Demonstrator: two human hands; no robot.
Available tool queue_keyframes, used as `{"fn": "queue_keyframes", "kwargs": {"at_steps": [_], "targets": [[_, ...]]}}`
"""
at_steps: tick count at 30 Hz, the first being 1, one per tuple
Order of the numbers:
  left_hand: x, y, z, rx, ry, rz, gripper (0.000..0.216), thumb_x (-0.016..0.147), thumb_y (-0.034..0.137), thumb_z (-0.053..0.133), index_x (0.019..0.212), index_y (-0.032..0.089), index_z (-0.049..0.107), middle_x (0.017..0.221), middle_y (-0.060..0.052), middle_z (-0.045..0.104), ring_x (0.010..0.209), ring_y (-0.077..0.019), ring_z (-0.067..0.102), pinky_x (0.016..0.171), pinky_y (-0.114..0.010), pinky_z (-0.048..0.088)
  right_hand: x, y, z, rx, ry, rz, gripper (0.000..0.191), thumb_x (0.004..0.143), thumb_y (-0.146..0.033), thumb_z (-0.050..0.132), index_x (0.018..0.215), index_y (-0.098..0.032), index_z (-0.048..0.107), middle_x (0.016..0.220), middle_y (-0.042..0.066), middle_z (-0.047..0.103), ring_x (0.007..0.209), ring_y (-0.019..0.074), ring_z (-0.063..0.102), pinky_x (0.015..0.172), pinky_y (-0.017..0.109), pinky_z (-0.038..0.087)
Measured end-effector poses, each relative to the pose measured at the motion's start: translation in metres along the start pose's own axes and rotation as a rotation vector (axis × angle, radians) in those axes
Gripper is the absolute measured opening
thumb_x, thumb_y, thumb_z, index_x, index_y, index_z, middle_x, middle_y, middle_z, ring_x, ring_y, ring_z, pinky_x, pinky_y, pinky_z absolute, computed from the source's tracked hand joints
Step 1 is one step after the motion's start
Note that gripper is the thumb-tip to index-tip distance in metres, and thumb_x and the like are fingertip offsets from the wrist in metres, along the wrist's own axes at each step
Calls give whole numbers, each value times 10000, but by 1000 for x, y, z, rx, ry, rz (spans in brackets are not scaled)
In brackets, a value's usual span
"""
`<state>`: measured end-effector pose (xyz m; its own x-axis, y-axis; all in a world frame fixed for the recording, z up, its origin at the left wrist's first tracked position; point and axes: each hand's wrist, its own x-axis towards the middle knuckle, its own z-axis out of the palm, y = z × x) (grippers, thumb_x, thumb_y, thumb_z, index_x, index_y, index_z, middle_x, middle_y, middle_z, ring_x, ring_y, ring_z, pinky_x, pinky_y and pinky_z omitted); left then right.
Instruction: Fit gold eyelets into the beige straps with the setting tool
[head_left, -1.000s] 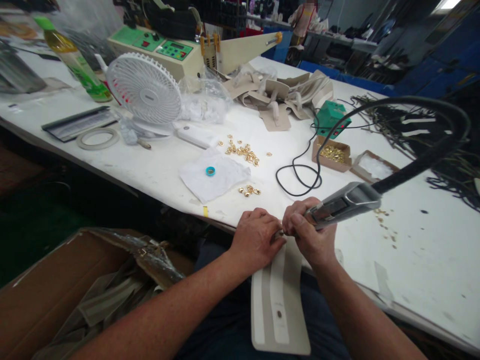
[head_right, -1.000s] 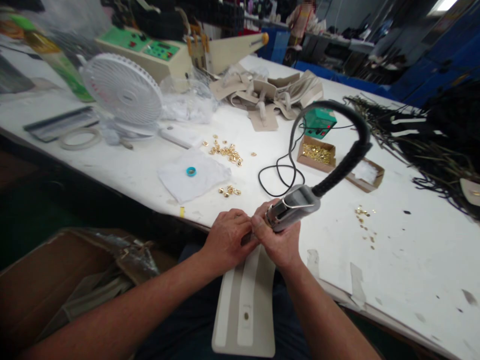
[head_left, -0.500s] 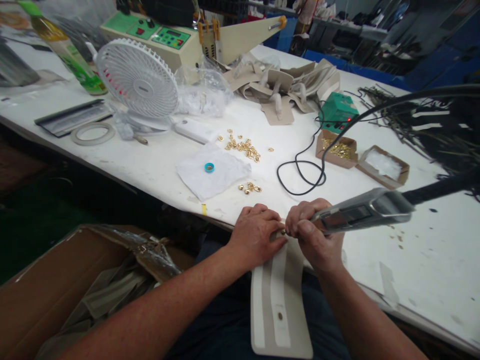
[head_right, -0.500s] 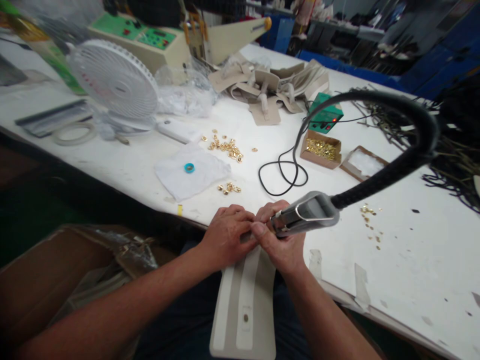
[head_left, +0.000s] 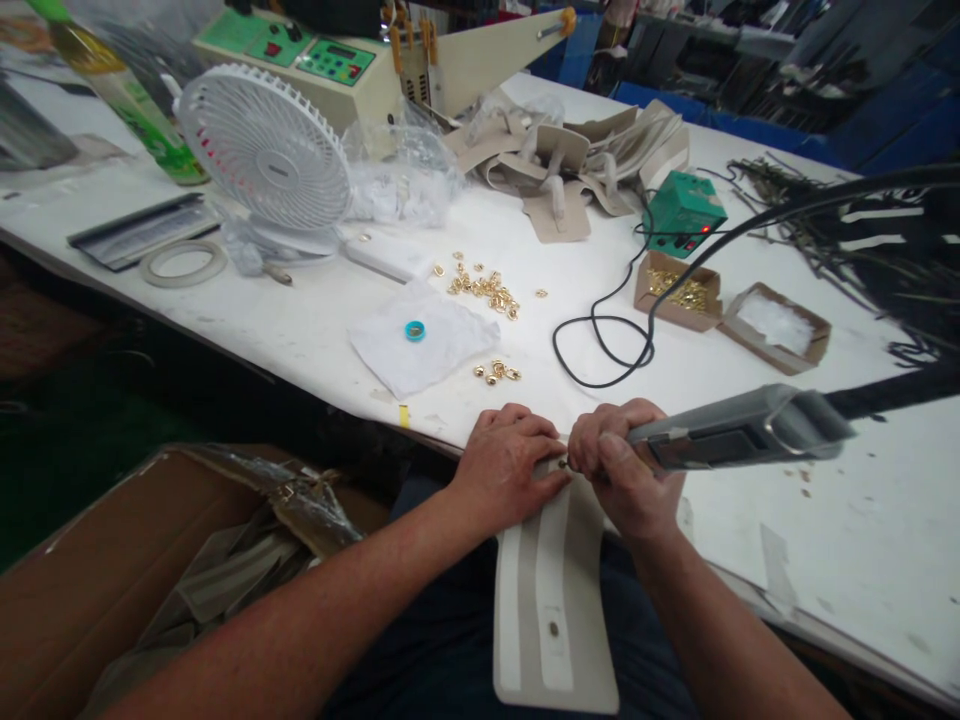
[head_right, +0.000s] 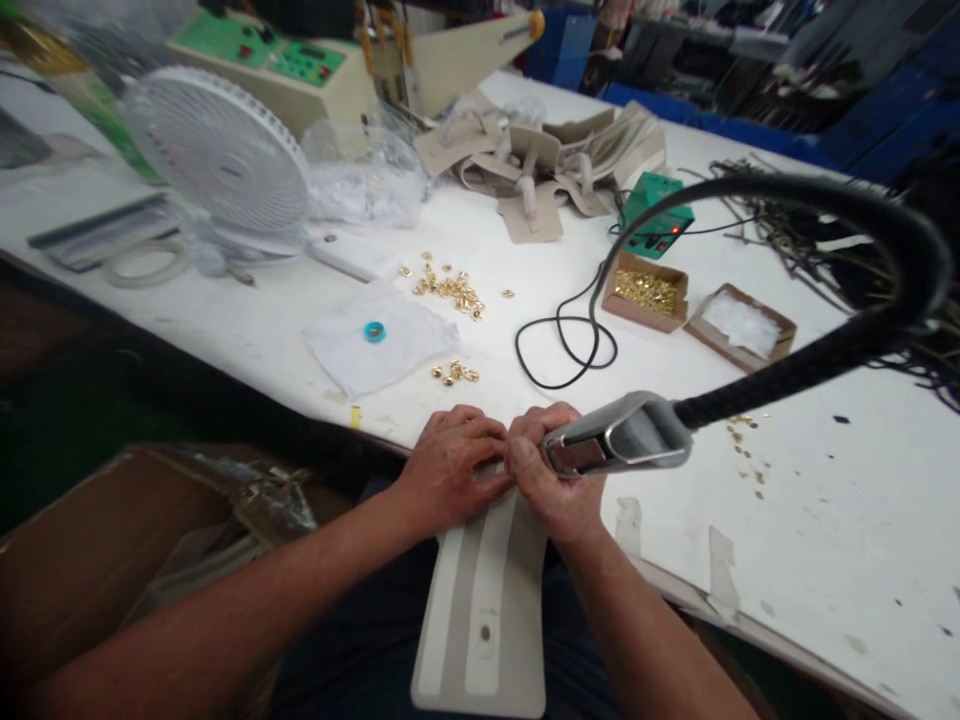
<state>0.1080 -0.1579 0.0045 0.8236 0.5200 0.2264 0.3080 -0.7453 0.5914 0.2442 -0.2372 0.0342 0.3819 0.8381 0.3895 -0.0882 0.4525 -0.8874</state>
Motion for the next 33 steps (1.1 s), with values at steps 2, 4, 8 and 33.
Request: {"fn": "queue_keyframes", "kwargs": {"at_steps": [2,4,8,33], "targets": [[0,1,0,4,5,8,127,888,378,768,971,284,790,1110,24,784,1119,-248,590,897,-444,385,0,1,1,-11,-2,-26,206,968,-250,690,828,-231,540,639,-60,531,537,119,521,523,282,449],[-1,1,0,9,12,12,127,893,376,761,968,277,786,1110,32,784,1114,-244,592,896,-443,388,0,2,1,-46,14,-29,235,961,-281,704,815,-234,525,626,-63,527,533,120,517,521,282,445],[-2,2,2,17,22,-4,164,890,386,763,1011,276,783,1114,30,784,1119,-244,590,904,-442,394,2,2,2,-95,35,4,353,867,-427,806,827,-244,507,636,-68,524,550,128,517,545,296,462],[-8,11,1,10,32,-65,261,854,388,821,1082,287,745,1173,26,775,1182,-258,586,989,-448,415,2,-38,0,-213,337,-13,401,881,-599,720,831,-240,548,600,-58,516,512,143,497,488,276,408]]}}
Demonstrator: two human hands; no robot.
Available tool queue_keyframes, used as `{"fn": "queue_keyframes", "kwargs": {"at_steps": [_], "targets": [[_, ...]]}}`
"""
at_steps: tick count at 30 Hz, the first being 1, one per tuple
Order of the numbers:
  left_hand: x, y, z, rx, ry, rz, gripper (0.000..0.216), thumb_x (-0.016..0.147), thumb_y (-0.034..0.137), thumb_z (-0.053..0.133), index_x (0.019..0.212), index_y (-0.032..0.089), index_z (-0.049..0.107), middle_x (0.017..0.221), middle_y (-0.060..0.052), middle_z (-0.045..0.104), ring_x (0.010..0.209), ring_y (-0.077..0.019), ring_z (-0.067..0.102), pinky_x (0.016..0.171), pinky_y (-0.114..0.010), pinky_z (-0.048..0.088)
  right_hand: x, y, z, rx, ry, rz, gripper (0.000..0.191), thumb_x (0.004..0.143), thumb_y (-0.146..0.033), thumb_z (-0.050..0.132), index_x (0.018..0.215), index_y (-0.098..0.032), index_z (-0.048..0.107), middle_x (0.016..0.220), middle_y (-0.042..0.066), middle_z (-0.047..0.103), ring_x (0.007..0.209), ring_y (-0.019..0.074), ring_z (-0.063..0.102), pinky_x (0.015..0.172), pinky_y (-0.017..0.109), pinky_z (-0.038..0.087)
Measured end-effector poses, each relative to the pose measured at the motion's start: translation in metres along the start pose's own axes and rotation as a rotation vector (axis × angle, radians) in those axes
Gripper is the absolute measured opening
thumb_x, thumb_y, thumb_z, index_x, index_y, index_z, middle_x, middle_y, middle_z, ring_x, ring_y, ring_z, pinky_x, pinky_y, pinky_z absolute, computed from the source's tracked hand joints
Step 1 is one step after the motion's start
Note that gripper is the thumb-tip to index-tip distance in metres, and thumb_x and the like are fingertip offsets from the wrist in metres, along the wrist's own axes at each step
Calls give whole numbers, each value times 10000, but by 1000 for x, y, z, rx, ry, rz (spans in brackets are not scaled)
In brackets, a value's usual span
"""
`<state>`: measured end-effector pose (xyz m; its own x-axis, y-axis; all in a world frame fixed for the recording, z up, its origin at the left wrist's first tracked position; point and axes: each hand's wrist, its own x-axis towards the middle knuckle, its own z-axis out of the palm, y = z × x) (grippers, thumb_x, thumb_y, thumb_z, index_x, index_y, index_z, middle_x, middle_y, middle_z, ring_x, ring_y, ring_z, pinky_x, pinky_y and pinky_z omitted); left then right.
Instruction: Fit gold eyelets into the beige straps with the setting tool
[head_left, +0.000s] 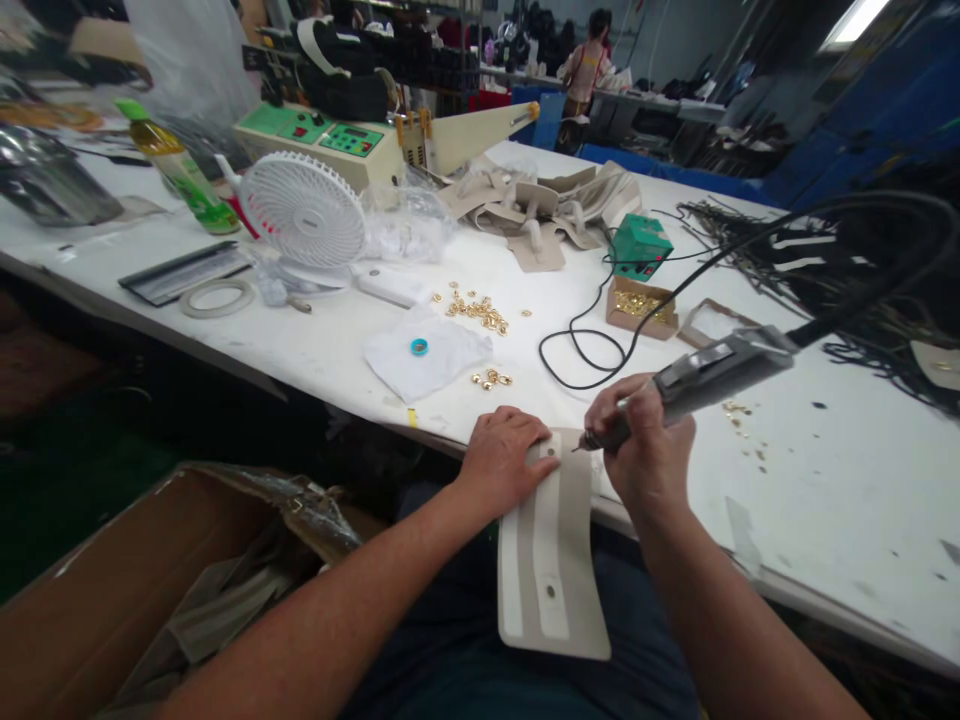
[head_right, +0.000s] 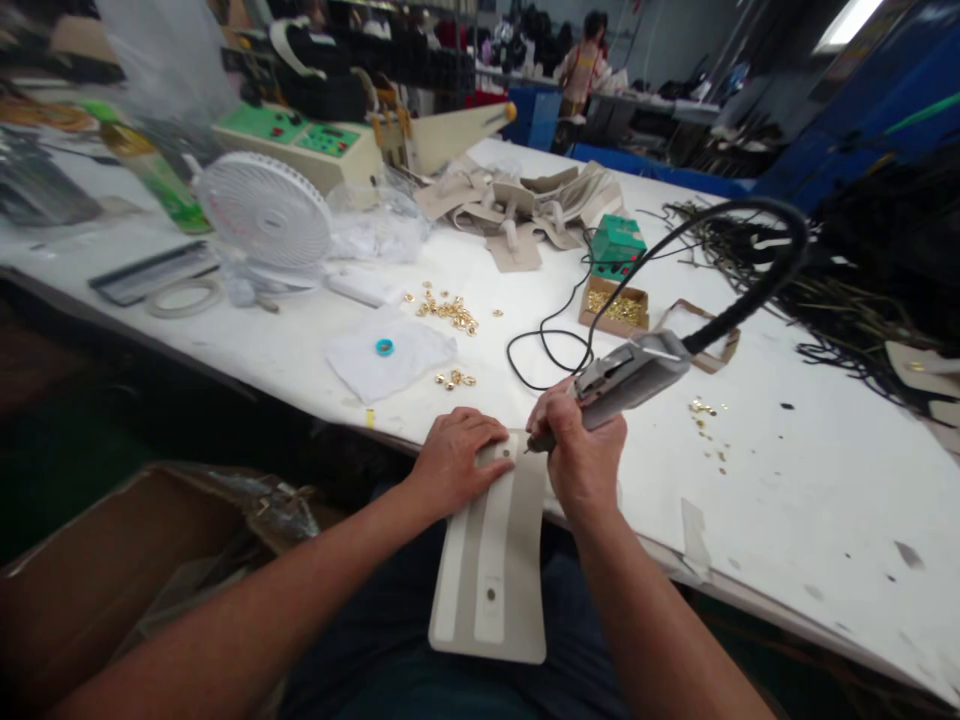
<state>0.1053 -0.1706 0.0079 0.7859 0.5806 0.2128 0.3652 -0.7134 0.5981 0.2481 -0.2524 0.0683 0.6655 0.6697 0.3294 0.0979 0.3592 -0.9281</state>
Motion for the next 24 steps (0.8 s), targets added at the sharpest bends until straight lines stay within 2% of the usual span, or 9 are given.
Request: {"fn": "queue_keyframes", "kwargs": {"at_steps": [2,5,9,12,16,19,22,24], "targets": [[0,0,1,6,3,-11,264,850,377,825,1075,269,740,1193,10,766,1192,-256,587,1004,-445,420,5,-15,-18,-223,31,55,428,896,-652,671,907,-233,584,631,-40,560,550,158,529,521,283,423],[0,-1,1,22,10,-18,362,843,378,830,1162,243,723,1314,-35,719,1254,-272,564,1049,-457,421,11,-25,-52,-727,-125,133,424,965,-639,565,1027,-225,636,785,20,675,685,202,612,620,315,460],[2,-2,0,41,9,-10,513,834,372,834,1297,223,673,1388,-76,673,1309,-294,527,1097,-472,422,10,-4,-86,-1190,-369,28,381,979,-461,577,1293,-263,662,1107,77,722,947,271,675,810,377,485],[5,-1,-1,54,9,-18,531,806,347,850,1293,220,678,1268,-82,703,1247,-308,550,1080,-483,445,6,20,-100,-1370,-431,3,401,945,-387,639,1325,-264,680,1096,87,722,993,288,681,829,373,482],[7,7,-6,35,13,-56,552,782,286,839,1307,231,679,1186,-79,689,1163,-306,614,1055,-491,486,2,33,-108,-1374,-400,7,408,907,-330,693,1305,-244,697,1119,91,729,1044,286,680,872,375,498],[6,19,-14,-37,-10,-74,484,800,191,767,1277,230,694,1168,-60,719,1109,-258,682,1034,-419,530,-7,30,-110,-1289,-283,-107,378,909,-309,693,1271,-203,708,1166,126,724,1106,310,662,955,436,510],[0,33,-25,-108,-36,-90,397,798,153,725,1187,228,730,1119,-39,772,1039,-230,723,967,-358,566,-32,26,-104,-1062,-154,-231,327,937,-334,676,1237,-207,709,1198,139,719,1138,311,651,1014,487,509],[-5,43,-32,-159,-58,-120,313,805,179,715,1114,213,750,1025,-28,792,932,-222,735,874,-336,582,-55,24,-94,-863,-159,-179,385,929,-363,692,1286,-220,681,1187,120,726,1096,290,670,991,480,537]]}}
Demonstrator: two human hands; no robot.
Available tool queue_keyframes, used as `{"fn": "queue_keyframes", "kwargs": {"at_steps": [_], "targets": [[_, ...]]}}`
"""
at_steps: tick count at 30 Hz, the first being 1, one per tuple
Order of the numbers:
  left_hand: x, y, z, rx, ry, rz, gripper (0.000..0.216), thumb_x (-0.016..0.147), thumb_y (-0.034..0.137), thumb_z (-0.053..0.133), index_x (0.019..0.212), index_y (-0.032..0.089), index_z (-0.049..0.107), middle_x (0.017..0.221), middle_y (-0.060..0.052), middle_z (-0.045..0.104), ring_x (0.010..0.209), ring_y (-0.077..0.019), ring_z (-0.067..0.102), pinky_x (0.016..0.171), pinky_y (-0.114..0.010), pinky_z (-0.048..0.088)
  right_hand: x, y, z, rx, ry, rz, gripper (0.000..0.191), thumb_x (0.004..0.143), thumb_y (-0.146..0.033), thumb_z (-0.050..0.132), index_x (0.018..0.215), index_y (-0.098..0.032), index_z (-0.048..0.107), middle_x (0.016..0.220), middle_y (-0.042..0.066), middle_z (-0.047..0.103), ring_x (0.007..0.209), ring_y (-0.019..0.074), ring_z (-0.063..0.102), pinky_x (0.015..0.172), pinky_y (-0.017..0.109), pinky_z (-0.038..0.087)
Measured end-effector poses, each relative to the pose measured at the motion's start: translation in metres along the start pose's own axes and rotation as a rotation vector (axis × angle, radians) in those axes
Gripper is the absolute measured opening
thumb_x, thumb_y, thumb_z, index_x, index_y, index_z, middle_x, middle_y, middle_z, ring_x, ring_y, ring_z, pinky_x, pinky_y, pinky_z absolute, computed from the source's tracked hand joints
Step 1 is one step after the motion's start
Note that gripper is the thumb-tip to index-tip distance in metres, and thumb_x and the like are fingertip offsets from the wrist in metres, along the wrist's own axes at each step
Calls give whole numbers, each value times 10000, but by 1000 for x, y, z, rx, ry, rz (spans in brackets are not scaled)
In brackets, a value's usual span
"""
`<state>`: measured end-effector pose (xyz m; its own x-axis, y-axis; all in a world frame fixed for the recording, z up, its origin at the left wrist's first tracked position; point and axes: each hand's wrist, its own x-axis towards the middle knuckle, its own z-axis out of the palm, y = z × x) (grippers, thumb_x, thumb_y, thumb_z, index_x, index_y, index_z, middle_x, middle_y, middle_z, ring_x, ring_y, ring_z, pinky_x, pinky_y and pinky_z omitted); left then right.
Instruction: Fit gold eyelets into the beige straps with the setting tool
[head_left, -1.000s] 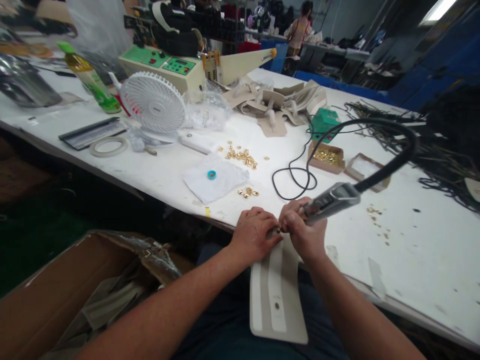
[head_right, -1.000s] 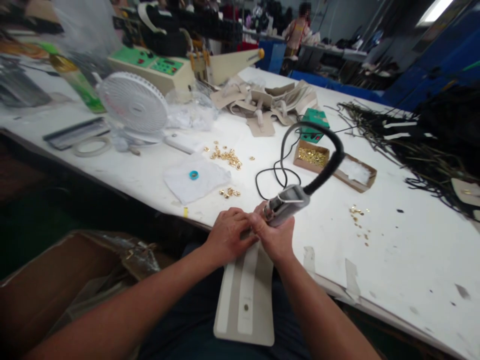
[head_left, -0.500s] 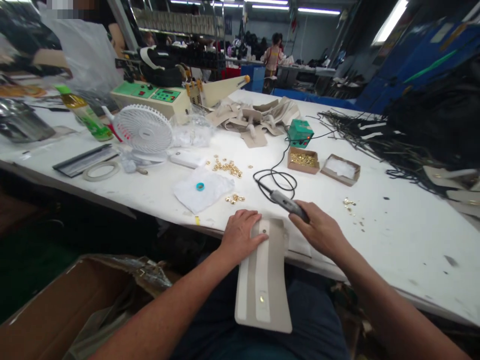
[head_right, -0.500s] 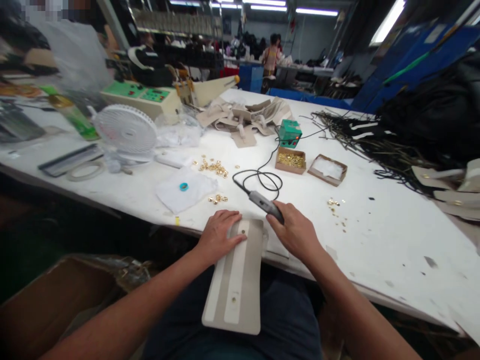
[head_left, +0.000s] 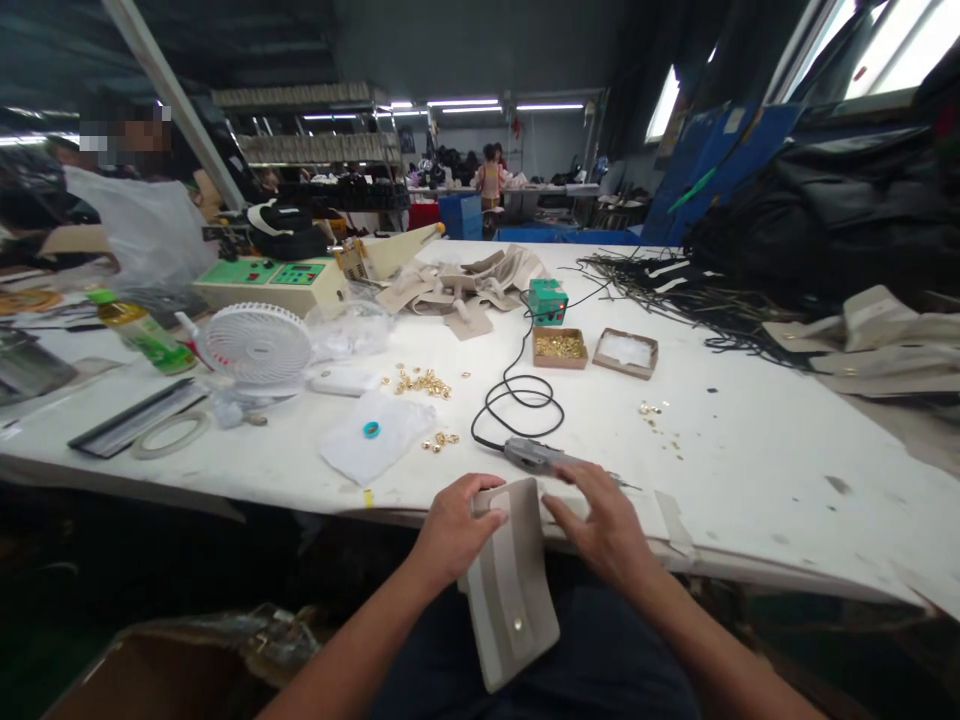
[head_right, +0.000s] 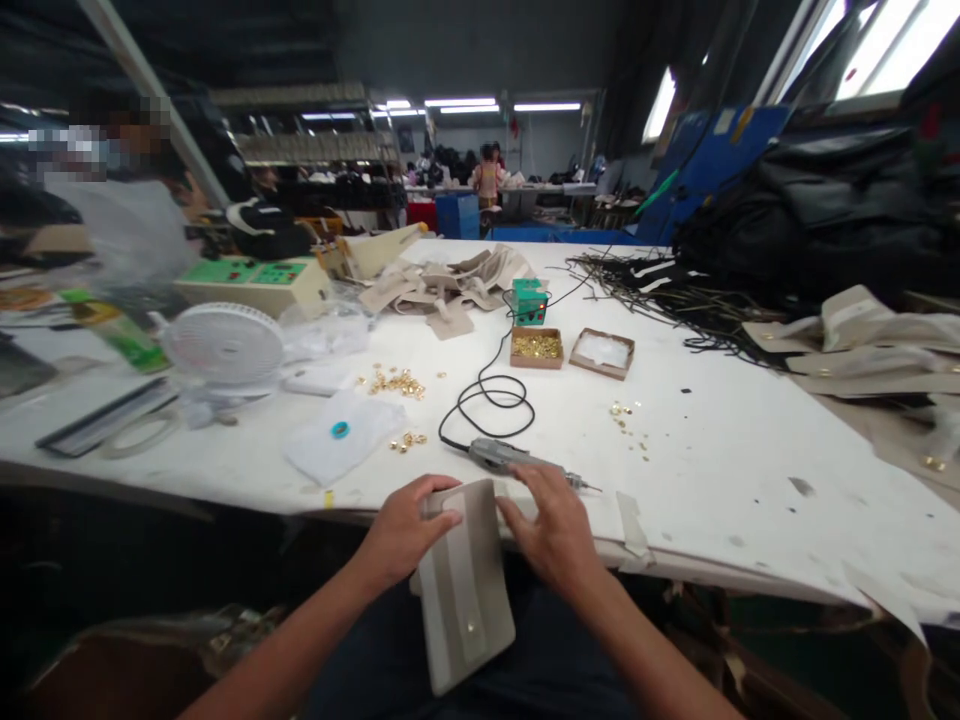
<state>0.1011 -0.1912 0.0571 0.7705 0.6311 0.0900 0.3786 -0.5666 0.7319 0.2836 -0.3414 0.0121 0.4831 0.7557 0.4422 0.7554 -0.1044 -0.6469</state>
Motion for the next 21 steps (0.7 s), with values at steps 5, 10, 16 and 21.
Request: {"fn": "queue_keyframes", "kwargs": {"at_steps": [5,10,16,21], "targets": [[-12,14,-15,-283,-60,-109,230,845,329,723,1030,197,759,892,-15,775,817,-208,717,786,-314,577,-25,-38,4,448,-217,286,341,921,-376,701,1217,-206,715,1067,64,770,935,238,716,842,371,591],[-32,17,-20,-260,467,-83,436,840,406,767,1240,246,697,1307,-84,704,1189,-279,677,1075,-438,528,-12,-66,-13,375,73,52,126,958,-234,647,984,-229,770,843,33,727,711,176,654,614,288,508],[-69,39,8,-782,201,-209,618,890,571,729,1374,194,660,1373,-147,708,1242,-324,683,1066,-413,563,-22,-99,5,279,112,-275,390,904,-105,667,1235,-303,729,970,65,753,826,216,709,693,333,572],[-70,39,16,-935,303,-387,573,912,614,691,1205,128,772,1133,-140,807,1105,-324,743,1031,-408,572,-26,-106,8,446,-40,-179,267,904,-176,723,1151,-276,740,950,48,746,800,191,702,700,303,587]]}}
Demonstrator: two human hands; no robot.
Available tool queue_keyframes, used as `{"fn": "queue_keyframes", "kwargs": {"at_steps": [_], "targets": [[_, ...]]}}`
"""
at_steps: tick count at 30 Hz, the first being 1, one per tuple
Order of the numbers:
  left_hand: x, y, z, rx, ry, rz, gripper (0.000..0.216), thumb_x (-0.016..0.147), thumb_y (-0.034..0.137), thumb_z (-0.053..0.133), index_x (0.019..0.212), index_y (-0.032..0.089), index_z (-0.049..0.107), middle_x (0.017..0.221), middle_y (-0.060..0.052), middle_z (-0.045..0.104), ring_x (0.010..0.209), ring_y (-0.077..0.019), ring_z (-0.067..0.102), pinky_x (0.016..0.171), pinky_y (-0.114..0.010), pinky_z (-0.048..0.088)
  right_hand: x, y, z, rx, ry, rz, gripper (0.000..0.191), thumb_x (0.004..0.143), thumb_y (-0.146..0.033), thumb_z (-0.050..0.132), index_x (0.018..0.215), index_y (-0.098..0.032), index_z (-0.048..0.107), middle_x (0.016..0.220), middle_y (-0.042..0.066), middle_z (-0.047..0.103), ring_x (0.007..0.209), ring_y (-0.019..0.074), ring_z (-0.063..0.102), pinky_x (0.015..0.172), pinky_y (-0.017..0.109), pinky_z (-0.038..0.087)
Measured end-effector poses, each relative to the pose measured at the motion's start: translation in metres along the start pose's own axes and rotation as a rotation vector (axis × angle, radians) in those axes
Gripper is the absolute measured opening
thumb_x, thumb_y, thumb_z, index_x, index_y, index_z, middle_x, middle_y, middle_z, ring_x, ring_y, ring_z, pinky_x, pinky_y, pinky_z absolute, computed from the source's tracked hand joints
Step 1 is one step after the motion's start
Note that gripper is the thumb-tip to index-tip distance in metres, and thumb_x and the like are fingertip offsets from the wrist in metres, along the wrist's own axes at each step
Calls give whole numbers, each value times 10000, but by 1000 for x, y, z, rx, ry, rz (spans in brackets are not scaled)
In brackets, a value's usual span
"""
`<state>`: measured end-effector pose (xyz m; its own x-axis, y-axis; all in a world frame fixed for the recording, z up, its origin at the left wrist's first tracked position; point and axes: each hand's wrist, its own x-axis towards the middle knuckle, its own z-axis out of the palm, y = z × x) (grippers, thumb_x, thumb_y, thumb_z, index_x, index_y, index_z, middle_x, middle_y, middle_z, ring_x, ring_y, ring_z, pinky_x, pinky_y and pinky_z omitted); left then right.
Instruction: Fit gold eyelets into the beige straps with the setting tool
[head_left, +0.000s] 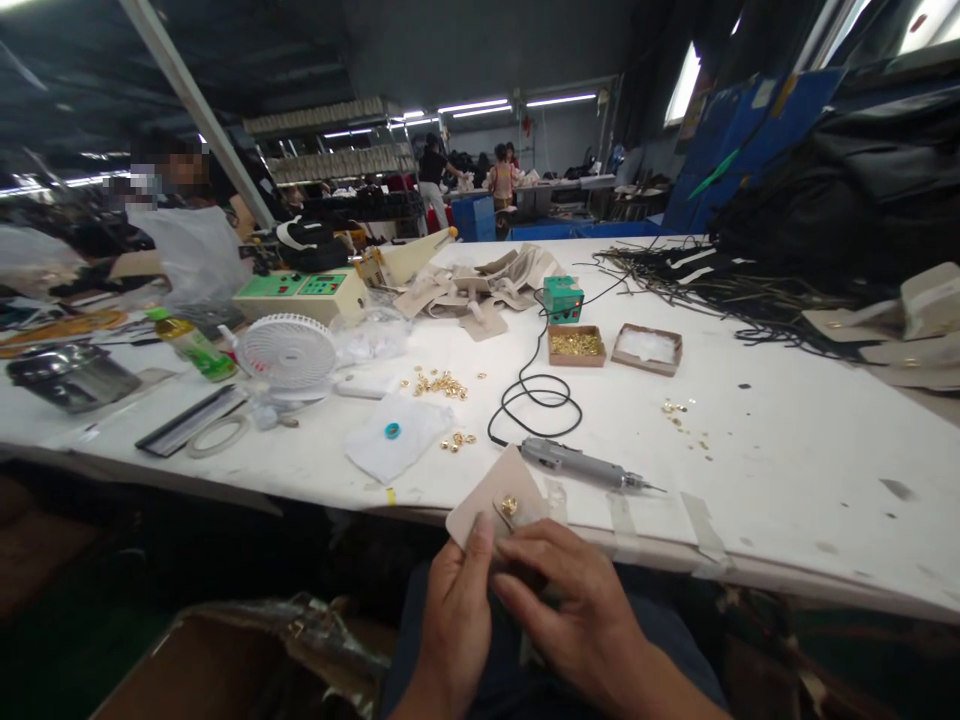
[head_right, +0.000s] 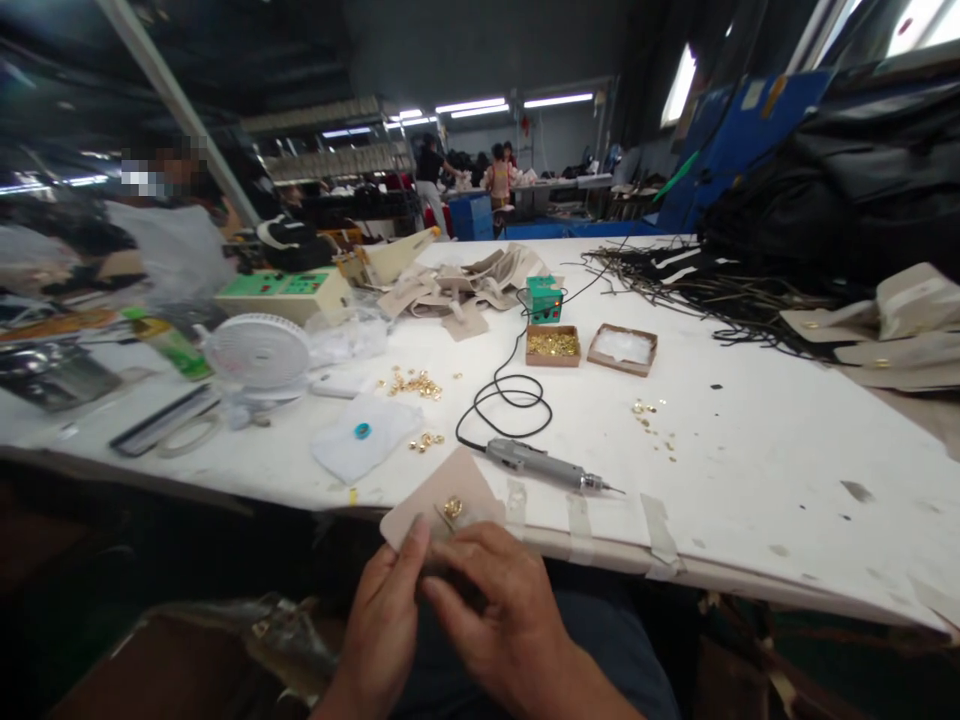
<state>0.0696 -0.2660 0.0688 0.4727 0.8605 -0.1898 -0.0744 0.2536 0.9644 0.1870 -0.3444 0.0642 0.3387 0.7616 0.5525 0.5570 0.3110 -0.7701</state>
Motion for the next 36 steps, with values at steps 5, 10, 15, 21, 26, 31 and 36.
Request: {"fn": "queue_keyframes", "kwargs": {"at_steps": [5,10,15,21,26,31,36], "targets": [[2,7,-1,5,-73,-59,626,906,641,681,1254,126,759,1065,-144,818,1003,-328,762,910,-404,607,11,13,-17,-70,117,143,244,906,-236,749,1149,-249,737,910,38,714,688,162,653,575,276,524],[-4,13,3,145,-93,-5,639,928,678,621,1214,129,779,1065,-135,816,939,-308,755,851,-365,599,11,18,-16,-73,63,210,88,937,-292,712,990,-245,765,895,41,728,749,179,654,662,298,519],[-7,11,0,295,-107,104,546,1002,608,542,1204,163,786,1021,-84,820,886,-264,740,802,-312,572,17,10,-28,40,-139,509,252,915,-455,726,832,-219,698,723,-2,664,657,164,578,585,271,434],[-10,10,0,347,-117,185,469,1049,533,486,1227,208,774,1042,-62,808,922,-246,729,891,-323,556,24,-5,-40,95,-353,565,507,1014,-588,533,707,-193,611,656,-5,601,637,140,532,582,260,377],[-14,6,1,353,-40,210,452,1037,544,501,1063,205,798,847,-46,775,800,-225,695,820,-313,557,13,-7,-23,515,-327,846,518,978,-666,556,888,-173,690,637,-13,627,441,84,475,429,212,303],[-16,1,0,314,24,194,482,1015,584,521,860,206,776,763,-44,734,759,-217,675,816,-320,562,9,-6,-7,866,-244,976,533,895,-671,672,945,-142,696,628,-4,647,361,64,458,363,183,277],[-17,6,-1,213,20,125,520,995,604,564,1071,146,796,906,-86,797,795,-224,707,741,-294,561,14,-6,-20,511,-381,939,583,886,-729,631,845,-151,699,563,2,624,403,102,504,412,212,336]]}}
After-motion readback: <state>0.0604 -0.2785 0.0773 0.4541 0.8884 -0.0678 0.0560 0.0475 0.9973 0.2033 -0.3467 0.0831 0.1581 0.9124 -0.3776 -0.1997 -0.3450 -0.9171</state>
